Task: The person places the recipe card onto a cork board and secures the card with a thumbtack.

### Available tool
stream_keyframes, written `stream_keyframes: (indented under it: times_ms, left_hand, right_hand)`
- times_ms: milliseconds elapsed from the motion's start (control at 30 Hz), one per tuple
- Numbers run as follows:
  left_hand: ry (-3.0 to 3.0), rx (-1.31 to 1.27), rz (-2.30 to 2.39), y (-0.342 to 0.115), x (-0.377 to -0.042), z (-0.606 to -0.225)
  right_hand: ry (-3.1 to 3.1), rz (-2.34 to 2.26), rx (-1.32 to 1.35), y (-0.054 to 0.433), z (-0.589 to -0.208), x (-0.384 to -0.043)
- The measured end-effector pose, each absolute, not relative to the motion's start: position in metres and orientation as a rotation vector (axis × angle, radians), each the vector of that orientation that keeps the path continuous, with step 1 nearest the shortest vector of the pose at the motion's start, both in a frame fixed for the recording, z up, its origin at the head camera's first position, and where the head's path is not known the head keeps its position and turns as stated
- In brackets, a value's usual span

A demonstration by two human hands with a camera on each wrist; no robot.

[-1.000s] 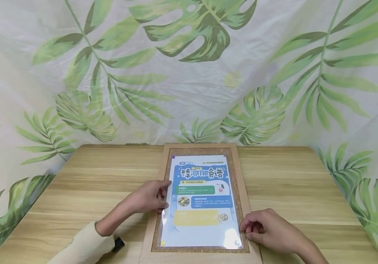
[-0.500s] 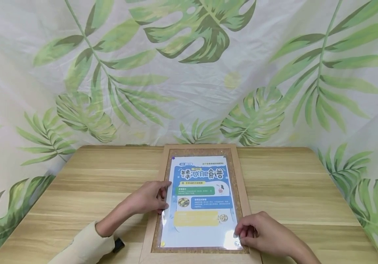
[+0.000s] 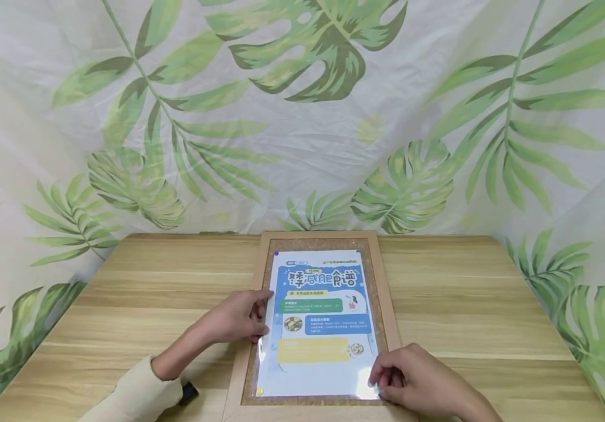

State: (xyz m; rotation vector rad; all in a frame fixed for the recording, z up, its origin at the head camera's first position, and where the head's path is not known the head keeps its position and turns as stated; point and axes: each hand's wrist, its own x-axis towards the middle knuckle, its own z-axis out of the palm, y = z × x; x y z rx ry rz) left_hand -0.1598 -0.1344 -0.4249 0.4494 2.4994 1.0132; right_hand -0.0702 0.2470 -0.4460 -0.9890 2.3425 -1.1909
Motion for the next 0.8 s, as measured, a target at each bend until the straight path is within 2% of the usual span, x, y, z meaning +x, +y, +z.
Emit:
stream_keyframes:
  times_ms: [267, 800]
  left_hand:
    - [2.513, 0.454, 1.004, -0.135, -0.159, -0.426]
    - [2.520, 0.464, 0.992, -0.134, -0.159, -0.425]
  right_hand:
    - [2.383, -1.174, -0.937, 0.241, -0.446, -0.071]
    - [2.381, -1.178, -0.647, 0.233, -0.442, -0.069]
